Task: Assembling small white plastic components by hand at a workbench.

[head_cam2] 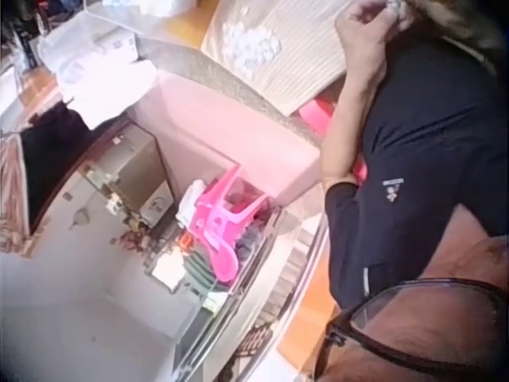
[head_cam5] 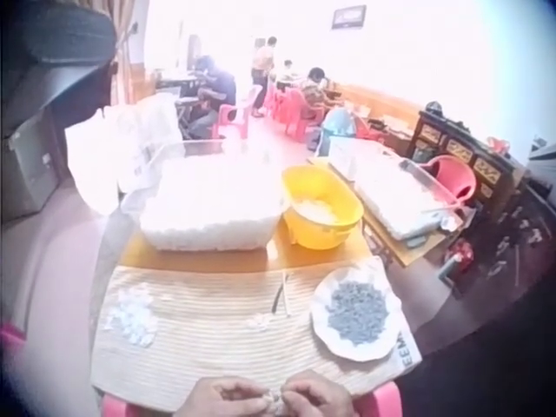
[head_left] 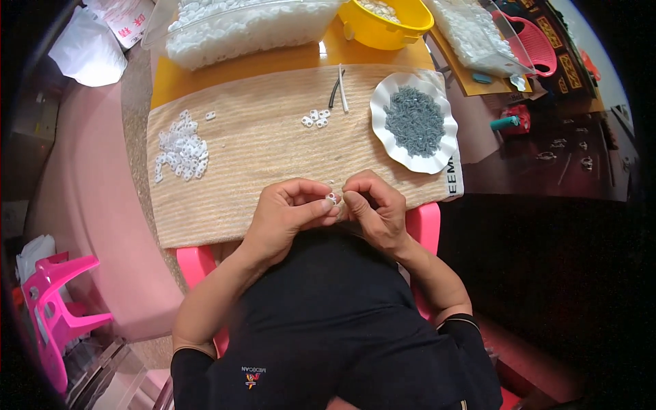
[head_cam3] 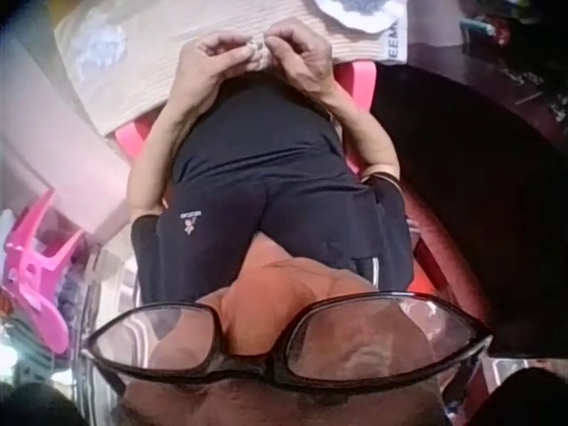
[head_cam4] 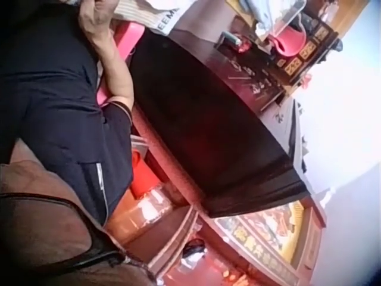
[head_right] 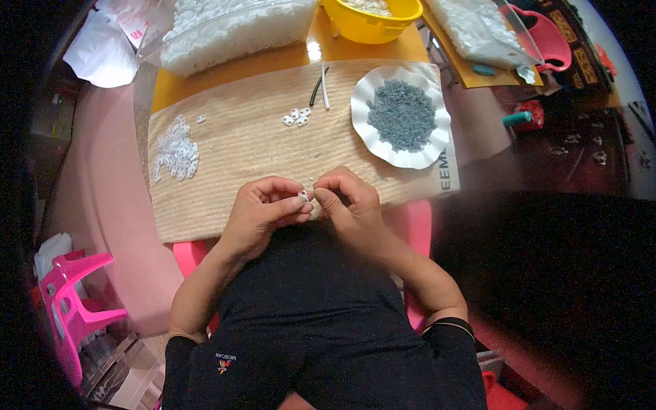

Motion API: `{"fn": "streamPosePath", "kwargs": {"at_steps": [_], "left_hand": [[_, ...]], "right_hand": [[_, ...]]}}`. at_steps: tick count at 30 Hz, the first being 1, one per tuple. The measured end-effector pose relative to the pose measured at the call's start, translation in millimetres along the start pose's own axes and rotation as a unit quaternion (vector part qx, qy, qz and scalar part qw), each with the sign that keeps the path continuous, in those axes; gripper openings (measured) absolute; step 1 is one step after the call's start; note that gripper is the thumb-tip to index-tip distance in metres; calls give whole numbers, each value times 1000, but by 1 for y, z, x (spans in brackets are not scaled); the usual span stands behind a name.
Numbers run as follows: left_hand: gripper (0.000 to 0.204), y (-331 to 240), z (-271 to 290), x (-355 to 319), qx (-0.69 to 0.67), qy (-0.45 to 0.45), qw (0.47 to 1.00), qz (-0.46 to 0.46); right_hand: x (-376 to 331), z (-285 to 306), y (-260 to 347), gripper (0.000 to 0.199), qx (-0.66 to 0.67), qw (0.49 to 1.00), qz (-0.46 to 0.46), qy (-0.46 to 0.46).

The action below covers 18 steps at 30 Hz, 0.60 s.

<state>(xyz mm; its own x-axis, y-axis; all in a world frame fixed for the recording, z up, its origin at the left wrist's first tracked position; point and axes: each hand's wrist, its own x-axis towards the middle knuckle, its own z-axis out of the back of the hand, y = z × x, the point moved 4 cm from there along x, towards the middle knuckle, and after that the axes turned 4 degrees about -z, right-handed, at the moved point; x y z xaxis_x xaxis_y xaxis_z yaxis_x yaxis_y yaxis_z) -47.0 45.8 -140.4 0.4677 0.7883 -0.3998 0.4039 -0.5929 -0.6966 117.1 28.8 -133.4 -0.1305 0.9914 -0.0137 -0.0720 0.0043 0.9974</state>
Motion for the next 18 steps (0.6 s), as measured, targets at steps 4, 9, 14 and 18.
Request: {"fn": "streamPosePath", "kwargs": {"at_steps": [4, 9, 14, 18], "left_hand": [[16, 3, 0, 1, -6, 6, 1000, 1], [17, 6, 3, 2, -20, 0, 1000, 6], [17, 7, 4, 3, -36, -3, 999, 7], [17, 7, 4, 2, -47, 2, 999, -2]], "right_hand": [[1, 0, -4, 5, -36, 999, 23, 7], [1, -2, -4, 5, -47, 998, 35, 11], [1, -2, -7, 4, -47, 998, 27, 11], [1, -2, -7, 4, -63, 998, 28, 12]]}}
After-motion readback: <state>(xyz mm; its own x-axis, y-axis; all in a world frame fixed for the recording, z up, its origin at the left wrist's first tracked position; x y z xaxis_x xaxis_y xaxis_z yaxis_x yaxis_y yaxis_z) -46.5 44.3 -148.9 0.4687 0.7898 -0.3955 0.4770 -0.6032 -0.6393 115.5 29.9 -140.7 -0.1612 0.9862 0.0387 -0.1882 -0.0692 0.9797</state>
